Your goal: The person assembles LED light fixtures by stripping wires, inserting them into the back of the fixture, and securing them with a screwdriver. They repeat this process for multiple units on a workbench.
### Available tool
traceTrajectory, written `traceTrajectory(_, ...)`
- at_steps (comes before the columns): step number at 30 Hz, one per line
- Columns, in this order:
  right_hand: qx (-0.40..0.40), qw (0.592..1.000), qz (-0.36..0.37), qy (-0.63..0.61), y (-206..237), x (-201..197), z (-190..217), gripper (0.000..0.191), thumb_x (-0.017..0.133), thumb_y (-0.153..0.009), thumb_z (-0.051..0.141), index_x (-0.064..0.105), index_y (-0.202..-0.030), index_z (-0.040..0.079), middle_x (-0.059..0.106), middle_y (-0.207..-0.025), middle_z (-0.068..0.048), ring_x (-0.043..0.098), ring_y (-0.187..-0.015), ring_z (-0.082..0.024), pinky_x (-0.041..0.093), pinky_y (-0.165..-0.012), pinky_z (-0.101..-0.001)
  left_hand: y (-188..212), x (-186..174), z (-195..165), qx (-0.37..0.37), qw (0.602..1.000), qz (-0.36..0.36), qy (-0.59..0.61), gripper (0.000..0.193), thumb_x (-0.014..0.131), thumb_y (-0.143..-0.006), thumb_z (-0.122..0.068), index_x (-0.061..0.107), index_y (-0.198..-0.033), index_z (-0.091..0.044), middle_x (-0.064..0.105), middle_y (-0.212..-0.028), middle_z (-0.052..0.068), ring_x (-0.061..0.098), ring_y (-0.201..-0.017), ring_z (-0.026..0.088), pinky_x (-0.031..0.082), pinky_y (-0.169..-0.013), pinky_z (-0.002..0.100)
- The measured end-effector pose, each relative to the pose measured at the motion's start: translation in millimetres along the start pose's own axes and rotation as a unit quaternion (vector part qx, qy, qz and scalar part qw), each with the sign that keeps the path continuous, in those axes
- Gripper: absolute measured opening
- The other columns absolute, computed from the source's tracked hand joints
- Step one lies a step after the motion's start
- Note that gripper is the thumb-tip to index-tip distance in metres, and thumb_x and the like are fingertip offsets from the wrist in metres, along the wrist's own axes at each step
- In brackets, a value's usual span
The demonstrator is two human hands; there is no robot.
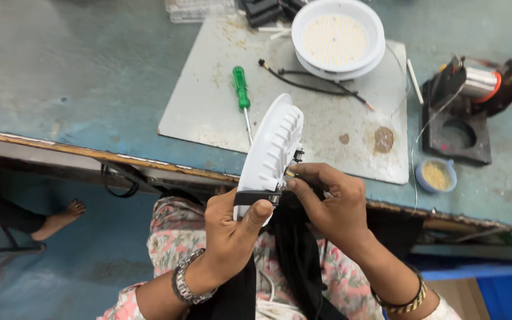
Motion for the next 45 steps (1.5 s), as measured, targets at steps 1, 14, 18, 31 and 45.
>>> traceTrajectory(1,0.003,1.000,-0.005,-0.017,-4.2,0.8,-1.1,0.014,0.078,-0.088,0.005,0.074,-0.101,0.001,0.079,-0.088,-0.007,0.077,-0.078,-0.011,0.058,-0.068,-0.0226,-3.0,-1.8,-0.3,0.005,1.000,-0.001,-0.003,0.048,0.064,-0.103,-0.045,0.070,-0.094,0.002,0.058,-0.068,-0.004,0.050,-0.063,0.003,0.039,-0.055,0.023)
traceTrajectory(14,0.097,0.986,0.005,-0.134,-7.1,-3.1,-49.8,0.013,0.076,-0.093,0.010,0.075,-0.101,-0.001,0.070,-0.078,-0.001,0.061,-0.071,-0.005,0.049,-0.064,-0.0193,-50.0,-50.1,-11.1,0.219,0.841,0.005,-0.495,0.057,0.057,-0.104,-0.048,0.068,-0.132,0.001,0.075,-0.114,0.019,0.074,-0.106,0.030,0.051,-0.099,0.047)
traceTrajectory(18,0.158,0.935,0.029,-0.317,4.3,7.8,-74.5,0.016,0.074,-0.098,0.012,0.071,-0.104,-0.003,0.063,-0.078,-0.001,0.054,-0.069,-0.008,0.043,-0.061,-0.0212,-84.6,-66.6,29.4,0.101,0.759,0.022,-0.643,0.049,0.058,-0.099,-0.045,0.069,-0.130,-0.009,0.070,-0.129,0.014,0.069,-0.109,0.031,0.033,-0.107,0.068)
traceTrajectory(31,0.069,0.894,-0.041,-0.441,17.0,18.7,-65.5,0.006,0.068,-0.103,0.013,0.065,-0.107,0.009,0.048,-0.156,-0.014,0.048,-0.143,-0.024,0.038,-0.123,-0.0435,-40.0,45.1,55.9,-0.092,0.980,0.158,0.082,0.044,0.071,-0.097,-0.032,0.065,-0.130,-0.003,0.074,-0.119,0.008,0.070,-0.115,0.017,0.055,-0.101,0.034)
traceTrajectory(45,0.094,0.915,-0.061,-0.388,52.1,17.8,-74.2,0.009,0.069,-0.101,0.001,0.071,-0.109,0.001,0.057,-0.142,-0.016,0.058,-0.116,-0.017,0.049,-0.103,-0.0325,-29.9,32.4,37.7,0.050,0.991,0.108,-0.063,0.017,0.072,-0.097,-0.013,0.076,-0.108,-0.001,0.062,-0.072,0.006,0.055,-0.061,0.013,0.043,-0.057,0.028)
Point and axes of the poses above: each hand's wrist, its own y-axis away from the middle knuckle, its own x-axis out of the palm, z = x × y, the point moved 4 cm from there along -y, towards the middle knuckle
